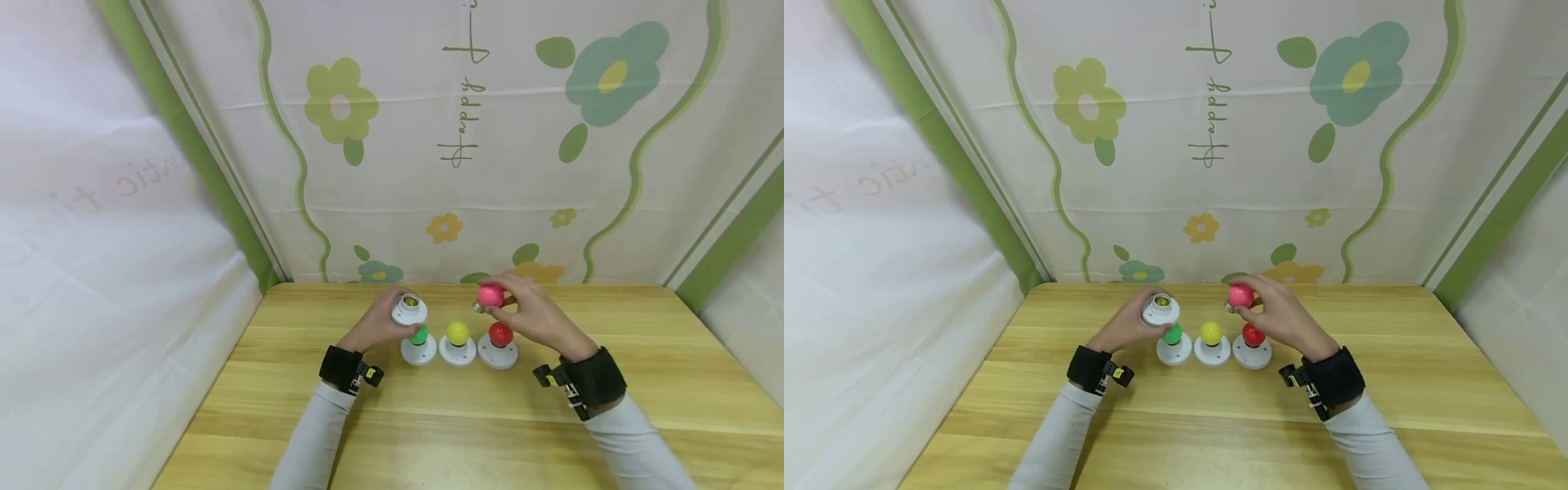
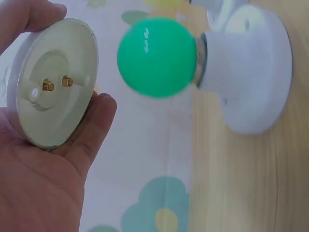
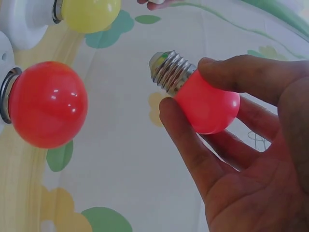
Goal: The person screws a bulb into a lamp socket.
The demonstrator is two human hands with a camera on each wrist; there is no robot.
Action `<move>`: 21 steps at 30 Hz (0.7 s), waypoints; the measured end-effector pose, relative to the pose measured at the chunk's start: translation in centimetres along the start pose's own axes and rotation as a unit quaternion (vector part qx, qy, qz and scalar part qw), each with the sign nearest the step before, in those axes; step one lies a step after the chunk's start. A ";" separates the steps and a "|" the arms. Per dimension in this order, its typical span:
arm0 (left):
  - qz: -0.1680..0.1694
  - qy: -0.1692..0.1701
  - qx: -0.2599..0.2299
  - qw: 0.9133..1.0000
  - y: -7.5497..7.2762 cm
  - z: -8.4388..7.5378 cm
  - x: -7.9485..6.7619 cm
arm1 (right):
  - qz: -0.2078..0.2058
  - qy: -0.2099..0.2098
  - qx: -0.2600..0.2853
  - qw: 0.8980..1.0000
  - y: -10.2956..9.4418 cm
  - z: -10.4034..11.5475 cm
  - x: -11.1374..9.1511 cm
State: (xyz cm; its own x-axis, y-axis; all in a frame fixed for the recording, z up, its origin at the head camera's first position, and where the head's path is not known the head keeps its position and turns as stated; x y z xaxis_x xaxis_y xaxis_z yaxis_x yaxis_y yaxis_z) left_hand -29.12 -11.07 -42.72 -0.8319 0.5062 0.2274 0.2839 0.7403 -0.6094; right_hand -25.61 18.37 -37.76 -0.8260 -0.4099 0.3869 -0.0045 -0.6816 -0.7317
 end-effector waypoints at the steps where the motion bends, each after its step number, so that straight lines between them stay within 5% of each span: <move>1: 0.004 0.004 0.000 1.000 0.2 -0.2 0.1 | -0.002 -0.003 -0.002 1.000 0.0 0.1 0.0; 21: 0.058 0.068 -0.024 0.996 4.6 -3.0 0.8 | -0.056 -0.110 -0.008 0.992 -0.3 3.8 -0.3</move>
State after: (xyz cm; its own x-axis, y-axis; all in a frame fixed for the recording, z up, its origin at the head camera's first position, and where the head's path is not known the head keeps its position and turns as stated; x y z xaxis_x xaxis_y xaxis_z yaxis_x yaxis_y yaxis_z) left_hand -27.04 -5.98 -43.03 -0.7210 0.6425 0.2595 0.4001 0.6917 -0.6012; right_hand -23.23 16.46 -35.54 -0.6767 -0.4558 0.5781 -0.0992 -0.7217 -0.6851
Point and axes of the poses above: each hand's wrist, its own x-axis towards the middle knuckle, its own y-axis out of the palm, z = x × y, the point moved 4 cm from there along x, towards the middle knuckle, and after that the axes turned 2 degrees about x, right-handed, at the moved point
